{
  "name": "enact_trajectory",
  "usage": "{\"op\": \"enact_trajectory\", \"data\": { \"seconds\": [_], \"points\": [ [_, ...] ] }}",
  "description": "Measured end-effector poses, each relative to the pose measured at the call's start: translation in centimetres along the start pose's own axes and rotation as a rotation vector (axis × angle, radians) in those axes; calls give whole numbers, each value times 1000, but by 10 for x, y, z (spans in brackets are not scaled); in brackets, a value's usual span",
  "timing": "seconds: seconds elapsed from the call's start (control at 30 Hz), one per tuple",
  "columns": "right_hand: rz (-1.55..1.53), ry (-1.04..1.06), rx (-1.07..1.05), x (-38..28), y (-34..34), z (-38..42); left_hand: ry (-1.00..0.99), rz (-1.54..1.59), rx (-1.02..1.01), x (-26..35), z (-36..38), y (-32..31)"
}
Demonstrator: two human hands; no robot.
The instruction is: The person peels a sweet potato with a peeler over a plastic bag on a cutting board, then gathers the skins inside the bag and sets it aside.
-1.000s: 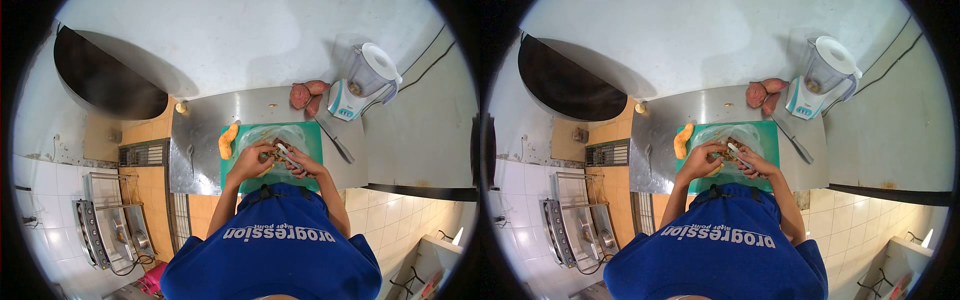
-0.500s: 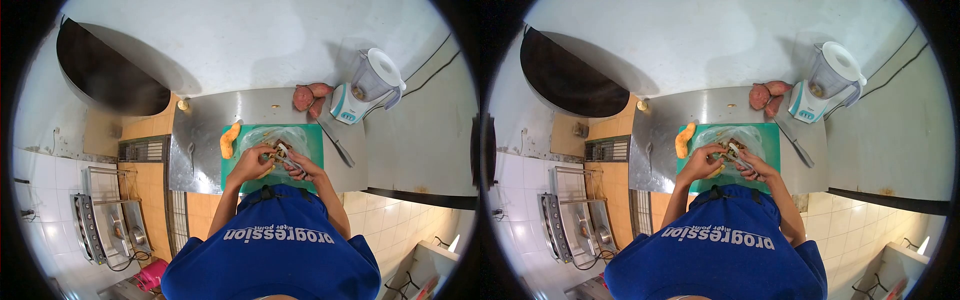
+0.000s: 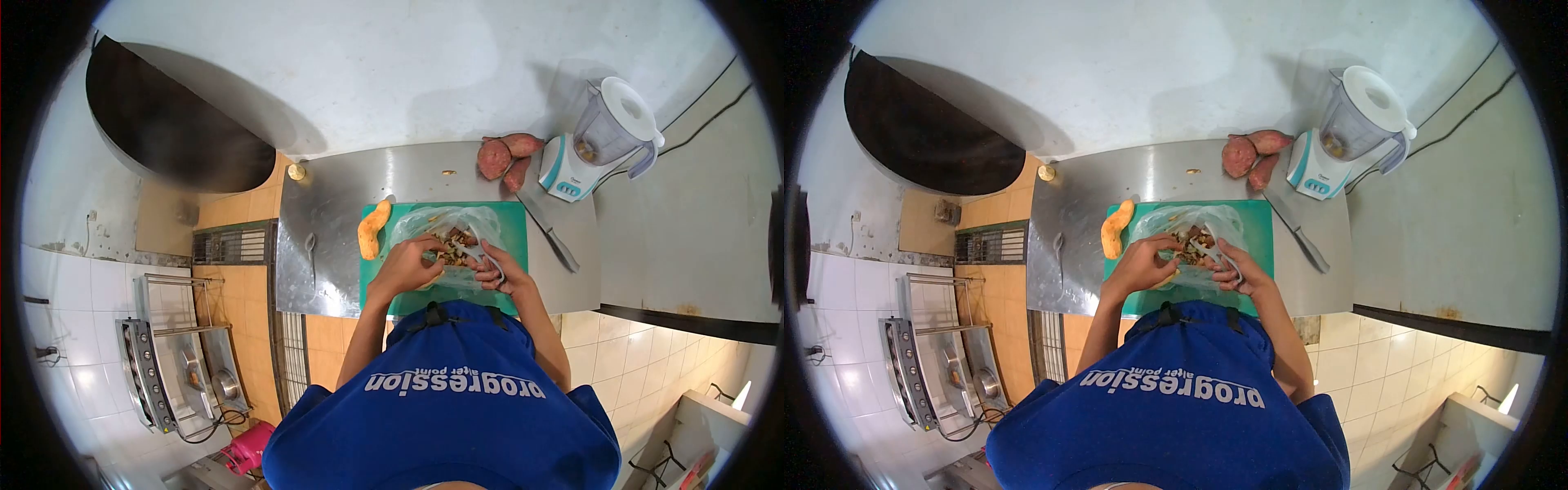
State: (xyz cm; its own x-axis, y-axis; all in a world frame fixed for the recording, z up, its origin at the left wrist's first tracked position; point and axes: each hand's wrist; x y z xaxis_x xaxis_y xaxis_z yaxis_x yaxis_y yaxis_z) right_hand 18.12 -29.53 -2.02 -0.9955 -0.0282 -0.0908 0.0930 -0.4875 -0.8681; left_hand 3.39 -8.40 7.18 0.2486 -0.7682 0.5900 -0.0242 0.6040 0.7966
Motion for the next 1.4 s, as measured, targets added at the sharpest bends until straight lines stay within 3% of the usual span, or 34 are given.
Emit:
{"op": "enact_trajectory", "data": {
  "seconds": [0.1, 0.57, 0.63, 0.93, 1.4],
  "points": [
    [-2, 110, 3, -5, -8, 9, 19, 3, -4, -4, 0, 0],
    [-55, 36, -67, -2, -7, 5, -100, 7, 46, -1, -6, -13],
    [-38, 50, -75, -2, -5, 4, -191, -55, 113, 2, -5, -18],
    [81, 112, -11, 2, -31, 9, -264, -292, 237, 9, -9, -35],
    [106, 143, -30, 3, -40, 11, -193, -308, 203, 6, -6, -39]
  ]
}}
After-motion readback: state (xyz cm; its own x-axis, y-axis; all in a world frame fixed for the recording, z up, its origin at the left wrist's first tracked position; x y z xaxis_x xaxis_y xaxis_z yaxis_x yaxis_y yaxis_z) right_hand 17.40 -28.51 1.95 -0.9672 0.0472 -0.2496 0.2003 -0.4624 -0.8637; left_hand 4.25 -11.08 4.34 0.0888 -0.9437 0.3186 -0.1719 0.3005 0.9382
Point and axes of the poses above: each hand's wrist, its own z-axis away from the middle knuckle, its own y-axis out of the back of the hand, x = y × z, and after that the axes turned 15 degrees about -z, right-handed
